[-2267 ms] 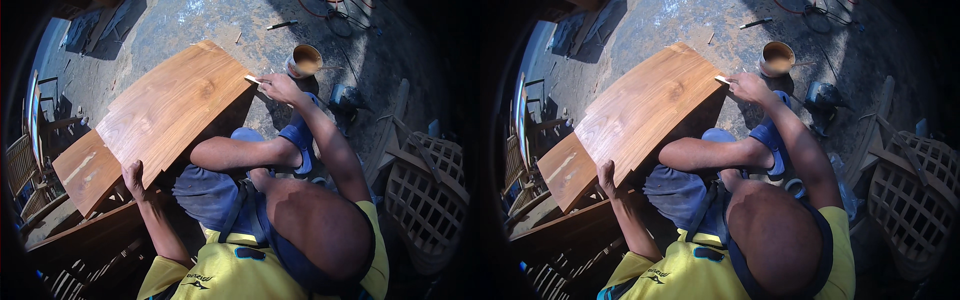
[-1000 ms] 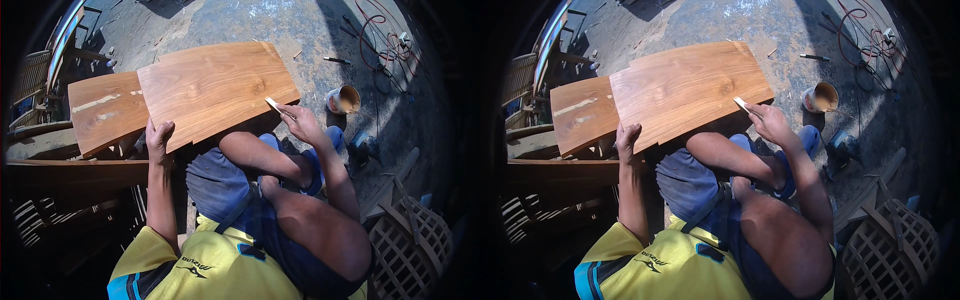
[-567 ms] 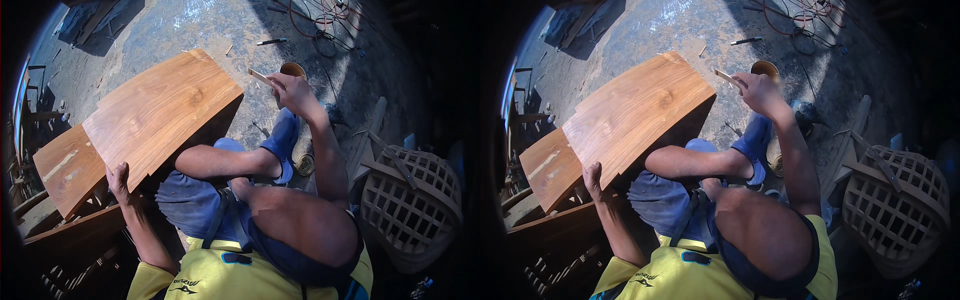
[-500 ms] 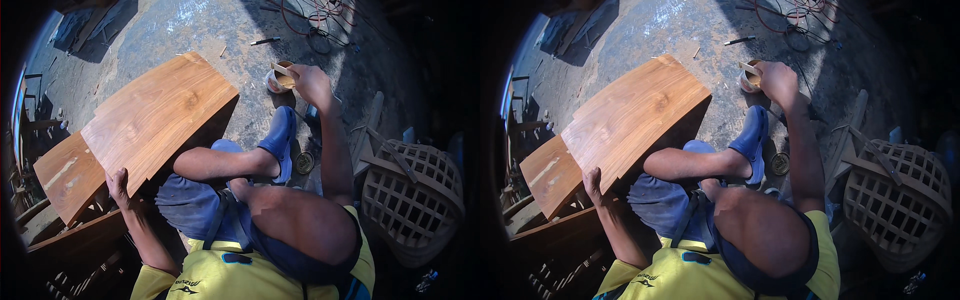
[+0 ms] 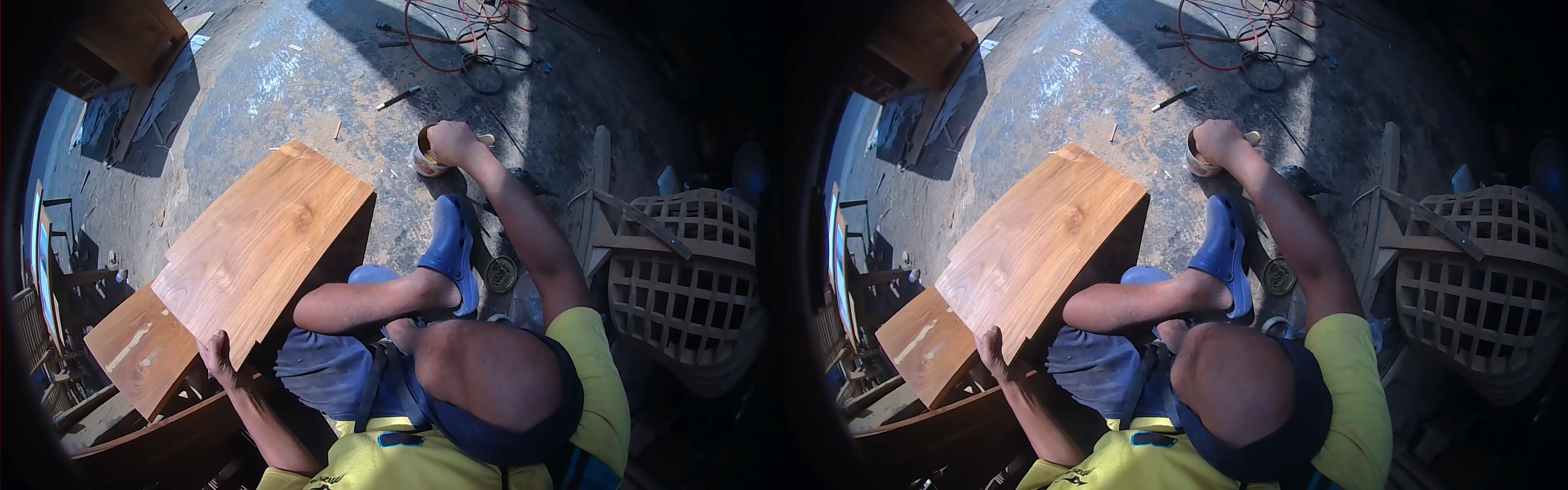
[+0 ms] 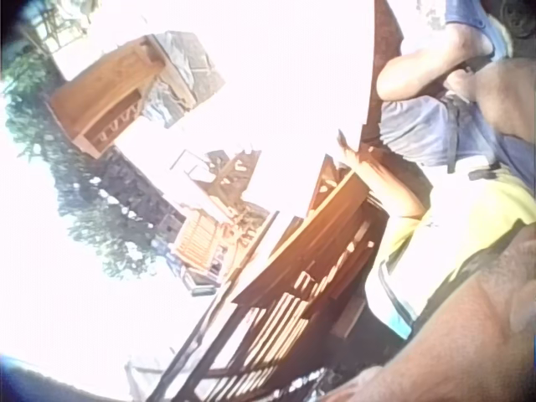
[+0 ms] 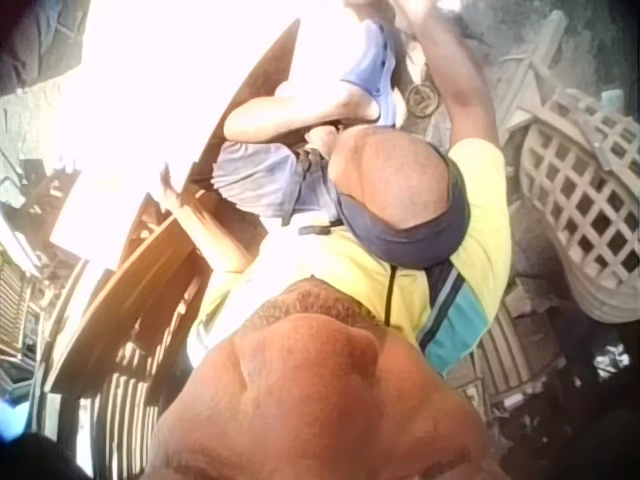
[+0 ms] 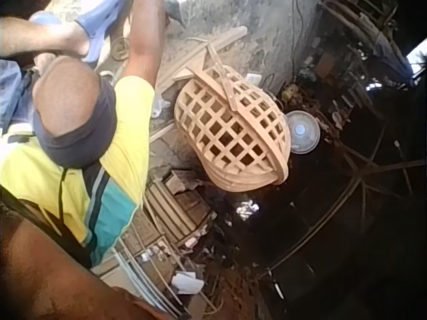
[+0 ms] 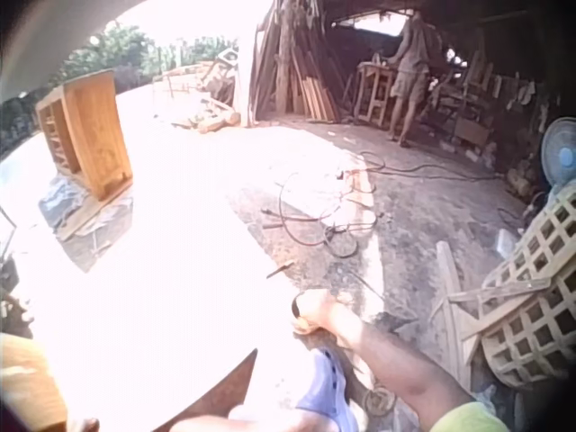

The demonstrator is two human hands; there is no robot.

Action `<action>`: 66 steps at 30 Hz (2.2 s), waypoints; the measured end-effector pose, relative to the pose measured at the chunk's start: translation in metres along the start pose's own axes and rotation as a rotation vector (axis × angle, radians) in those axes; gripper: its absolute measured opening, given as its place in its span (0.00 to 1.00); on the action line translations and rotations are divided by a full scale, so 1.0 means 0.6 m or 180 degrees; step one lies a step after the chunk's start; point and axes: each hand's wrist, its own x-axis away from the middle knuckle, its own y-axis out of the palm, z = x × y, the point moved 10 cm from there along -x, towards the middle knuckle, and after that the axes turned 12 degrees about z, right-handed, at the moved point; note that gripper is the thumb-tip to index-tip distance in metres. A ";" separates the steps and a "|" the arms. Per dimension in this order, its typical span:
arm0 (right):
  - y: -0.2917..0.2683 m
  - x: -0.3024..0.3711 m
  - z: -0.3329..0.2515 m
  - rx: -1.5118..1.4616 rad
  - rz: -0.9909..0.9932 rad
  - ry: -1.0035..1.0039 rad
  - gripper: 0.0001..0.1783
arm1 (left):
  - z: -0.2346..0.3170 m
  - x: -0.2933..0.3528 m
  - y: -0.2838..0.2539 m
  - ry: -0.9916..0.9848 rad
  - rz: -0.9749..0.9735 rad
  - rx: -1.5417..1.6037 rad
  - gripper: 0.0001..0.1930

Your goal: The person applies wood putty to cracks and imperfections in a wooden board using a small flat tool, picking up putty from a container and smoothing it across the surface.

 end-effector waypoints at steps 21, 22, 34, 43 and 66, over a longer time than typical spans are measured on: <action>-0.077 0.141 0.040 -0.3644 -0.0091 0.0858 0.14 | 0.042 0.041 0.039 -0.0055 0.0447 -0.0074 0.31; -0.089 0.158 -0.006 -0.3812 -0.0285 0.0877 0.15 | 0.054 0.056 0.059 -0.0109 0.0541 -0.0064 0.31; 0.005 0.210 -0.333 -0.3332 0.0523 -0.1042 0.21 | 0.067 0.060 0.078 -0.0192 0.0618 -0.0072 0.32; -0.007 0.231 -0.380 -0.2207 0.0788 -0.1096 0.18 | 0.064 0.059 0.073 -0.0113 0.0631 -0.0065 0.30; -0.043 0.208 -0.383 -0.2066 0.0242 -0.1355 0.15 | 0.055 0.061 0.067 -0.0198 0.0657 0.0055 0.31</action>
